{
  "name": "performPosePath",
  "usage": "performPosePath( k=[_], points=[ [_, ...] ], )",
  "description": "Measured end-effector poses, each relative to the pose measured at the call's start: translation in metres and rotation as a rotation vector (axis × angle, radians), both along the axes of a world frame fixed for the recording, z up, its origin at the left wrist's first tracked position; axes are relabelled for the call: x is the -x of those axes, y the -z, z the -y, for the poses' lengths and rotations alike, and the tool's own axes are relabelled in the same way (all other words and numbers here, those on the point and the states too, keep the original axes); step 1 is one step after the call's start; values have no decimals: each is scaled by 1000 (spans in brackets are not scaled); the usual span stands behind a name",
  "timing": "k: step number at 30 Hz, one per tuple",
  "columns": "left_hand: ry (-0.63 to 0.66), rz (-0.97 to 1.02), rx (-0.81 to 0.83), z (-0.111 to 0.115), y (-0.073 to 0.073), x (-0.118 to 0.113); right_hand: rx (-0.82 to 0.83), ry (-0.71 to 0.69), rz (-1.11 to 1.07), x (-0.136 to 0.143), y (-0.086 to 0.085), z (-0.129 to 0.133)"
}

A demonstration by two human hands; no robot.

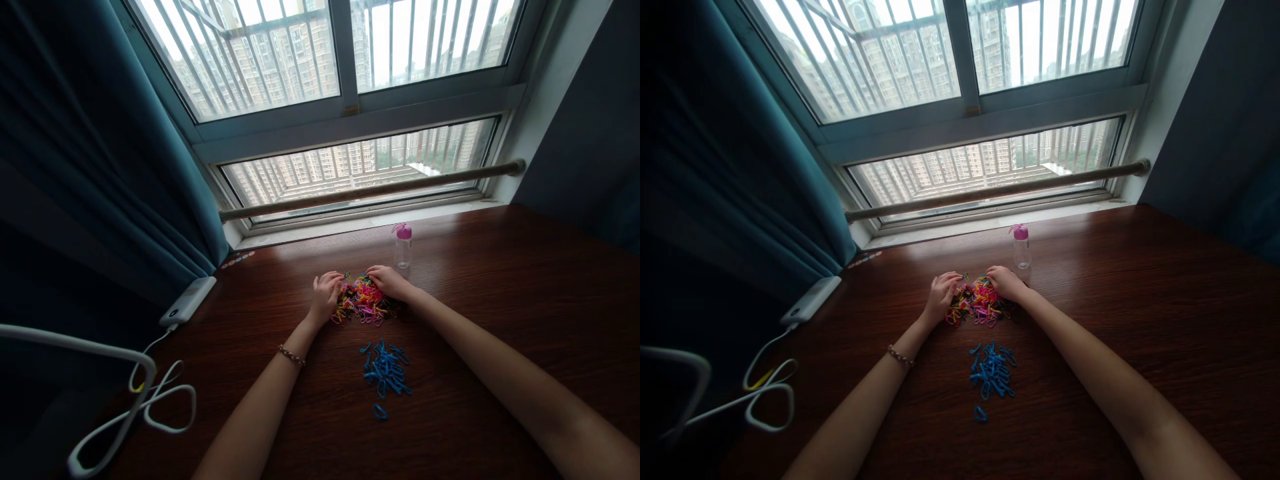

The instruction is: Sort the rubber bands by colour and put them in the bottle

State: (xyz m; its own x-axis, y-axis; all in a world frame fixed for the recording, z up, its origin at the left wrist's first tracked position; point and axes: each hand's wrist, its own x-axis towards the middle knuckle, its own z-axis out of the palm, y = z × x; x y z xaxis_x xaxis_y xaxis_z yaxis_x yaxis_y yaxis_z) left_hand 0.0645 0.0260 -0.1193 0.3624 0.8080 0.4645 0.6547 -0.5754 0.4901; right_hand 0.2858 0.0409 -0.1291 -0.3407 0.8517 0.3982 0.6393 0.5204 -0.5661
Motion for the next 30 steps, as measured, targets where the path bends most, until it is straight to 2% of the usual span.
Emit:
performPosePath(
  k=[4, 7, 9, 11, 15, 17, 20, 26, 28, 30],
  points=[
    [39, 179, -62, -1, 2, 2, -26, 65, -94, -7, -11, 13],
    [3, 214, -71, 0, 2, 2, 89, 74, -317, -13, -27, 33],
    [-37, 211, -65, 2, 2, 2, 279, -19, -475, -15, -39, 49],
    [-71, 207, -52, 2, 3, 2, 497, -169, -502, -16, -52, 64],
    [-100, 218, -32, 3, 4, 2, 880, -516, -292, -14, -63, 82],
    [-87, 232, -38, 4, 4, 2, 973, -585, -208, -12, -61, 83],
    [-33, 216, -67, 5, 2, 2, 923, -540, -204, -12, -53, 79],
    [2, 105, -102, 5, 3, 3, 654, -279, -368, -17, -46, 68],
    [12, 77, -113, 4, 4, 3, 538, -185, -403, -19, -42, 63],
    [26, 55, -123, 4, 4, 3, 347, -100, -392, -20, -36, 56]
  ],
)
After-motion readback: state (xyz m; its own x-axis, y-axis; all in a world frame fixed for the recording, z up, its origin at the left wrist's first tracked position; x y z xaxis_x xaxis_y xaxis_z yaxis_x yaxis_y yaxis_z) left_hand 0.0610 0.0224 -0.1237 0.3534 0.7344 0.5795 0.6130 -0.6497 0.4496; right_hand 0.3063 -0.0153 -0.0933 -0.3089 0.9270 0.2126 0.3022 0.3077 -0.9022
